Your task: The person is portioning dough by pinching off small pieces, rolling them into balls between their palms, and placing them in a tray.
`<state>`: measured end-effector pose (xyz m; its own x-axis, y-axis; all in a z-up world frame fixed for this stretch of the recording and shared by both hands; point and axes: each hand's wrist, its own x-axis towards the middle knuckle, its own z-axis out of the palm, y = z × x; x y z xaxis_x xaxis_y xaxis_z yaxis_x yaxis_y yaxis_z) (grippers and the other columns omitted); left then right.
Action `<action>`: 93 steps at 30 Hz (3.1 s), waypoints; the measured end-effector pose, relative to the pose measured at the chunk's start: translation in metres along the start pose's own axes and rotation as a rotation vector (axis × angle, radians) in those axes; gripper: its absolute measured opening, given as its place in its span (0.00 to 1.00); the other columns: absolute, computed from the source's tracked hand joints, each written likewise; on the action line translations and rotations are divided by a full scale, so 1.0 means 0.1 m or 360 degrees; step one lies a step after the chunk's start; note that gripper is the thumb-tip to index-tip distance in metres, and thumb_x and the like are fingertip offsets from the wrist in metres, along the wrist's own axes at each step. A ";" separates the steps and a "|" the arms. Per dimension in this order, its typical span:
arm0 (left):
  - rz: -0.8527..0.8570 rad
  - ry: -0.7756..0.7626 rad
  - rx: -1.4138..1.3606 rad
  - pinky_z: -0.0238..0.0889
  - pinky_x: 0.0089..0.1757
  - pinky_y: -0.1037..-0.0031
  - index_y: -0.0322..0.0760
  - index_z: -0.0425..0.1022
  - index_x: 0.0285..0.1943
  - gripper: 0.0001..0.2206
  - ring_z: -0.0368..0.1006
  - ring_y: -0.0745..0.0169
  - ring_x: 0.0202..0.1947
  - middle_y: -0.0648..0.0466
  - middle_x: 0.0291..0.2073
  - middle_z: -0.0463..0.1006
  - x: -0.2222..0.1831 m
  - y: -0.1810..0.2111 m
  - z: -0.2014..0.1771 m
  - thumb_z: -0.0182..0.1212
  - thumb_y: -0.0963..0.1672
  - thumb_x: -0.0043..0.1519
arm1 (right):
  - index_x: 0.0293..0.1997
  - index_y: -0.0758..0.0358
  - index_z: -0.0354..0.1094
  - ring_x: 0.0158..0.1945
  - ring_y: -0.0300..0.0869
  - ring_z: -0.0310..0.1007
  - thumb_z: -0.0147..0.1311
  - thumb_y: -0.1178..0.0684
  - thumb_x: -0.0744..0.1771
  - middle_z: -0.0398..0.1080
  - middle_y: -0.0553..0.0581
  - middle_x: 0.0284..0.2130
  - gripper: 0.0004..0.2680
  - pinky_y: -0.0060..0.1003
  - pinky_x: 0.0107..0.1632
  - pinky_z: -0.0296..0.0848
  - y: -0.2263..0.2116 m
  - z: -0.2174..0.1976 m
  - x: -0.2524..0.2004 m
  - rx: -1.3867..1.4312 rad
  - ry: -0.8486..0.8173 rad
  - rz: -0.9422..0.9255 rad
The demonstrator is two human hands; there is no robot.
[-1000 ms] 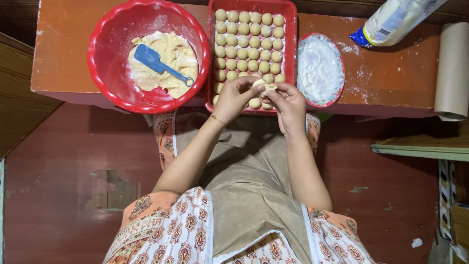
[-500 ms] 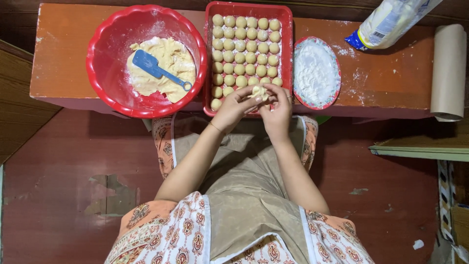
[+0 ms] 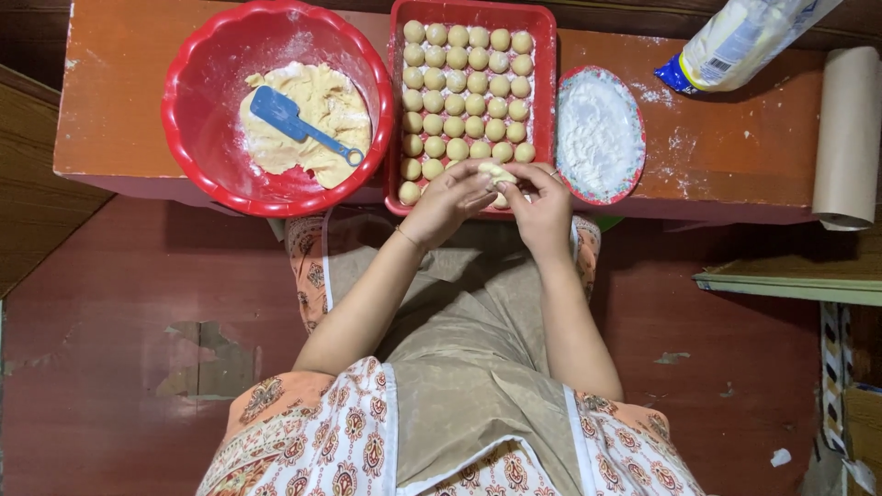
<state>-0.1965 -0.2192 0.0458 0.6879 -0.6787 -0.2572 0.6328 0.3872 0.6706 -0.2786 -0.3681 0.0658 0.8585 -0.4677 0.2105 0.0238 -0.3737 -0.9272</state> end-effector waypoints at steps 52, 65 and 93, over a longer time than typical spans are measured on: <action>-0.0154 -0.0197 -0.0531 0.68 0.58 0.65 0.41 0.66 0.72 0.20 0.71 0.59 0.60 0.56 0.66 0.70 0.23 -0.59 0.58 0.53 0.45 0.70 | 0.80 0.65 0.41 0.80 0.59 0.28 0.32 0.47 0.75 0.37 0.64 0.78 0.21 0.55 0.77 0.27 0.11 -0.03 -0.05 -0.0725 0.0069 -0.0426; -0.0349 -0.0603 -0.0742 0.53 0.66 0.58 0.42 0.59 0.76 0.40 0.61 0.57 0.69 0.51 0.70 0.65 1.05 -0.88 0.41 0.47 0.43 0.46 | 0.69 0.55 0.65 0.72 0.63 0.54 0.63 0.47 0.65 0.61 0.67 0.67 0.24 0.59 0.70 0.55 1.85 -1.22 0.57 -0.1117 -0.0132 0.0388; -0.0429 -0.0531 -0.1149 0.64 0.59 0.53 0.23 0.67 0.64 0.31 0.72 0.39 0.53 0.37 0.50 0.75 1.67 -1.04 1.03 0.49 0.46 0.50 | 0.75 0.71 0.49 0.75 0.71 0.38 0.30 0.53 0.75 0.48 0.79 0.71 0.18 0.62 0.76 0.37 0.90 -0.94 0.79 -0.0430 0.0075 -0.0027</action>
<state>-0.1842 -0.4370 0.0051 0.4110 -0.9103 -0.0498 0.9107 0.4124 -0.0238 -0.2565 -0.5138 0.0283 0.8340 -0.4940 0.2456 -0.1049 -0.5790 -0.8085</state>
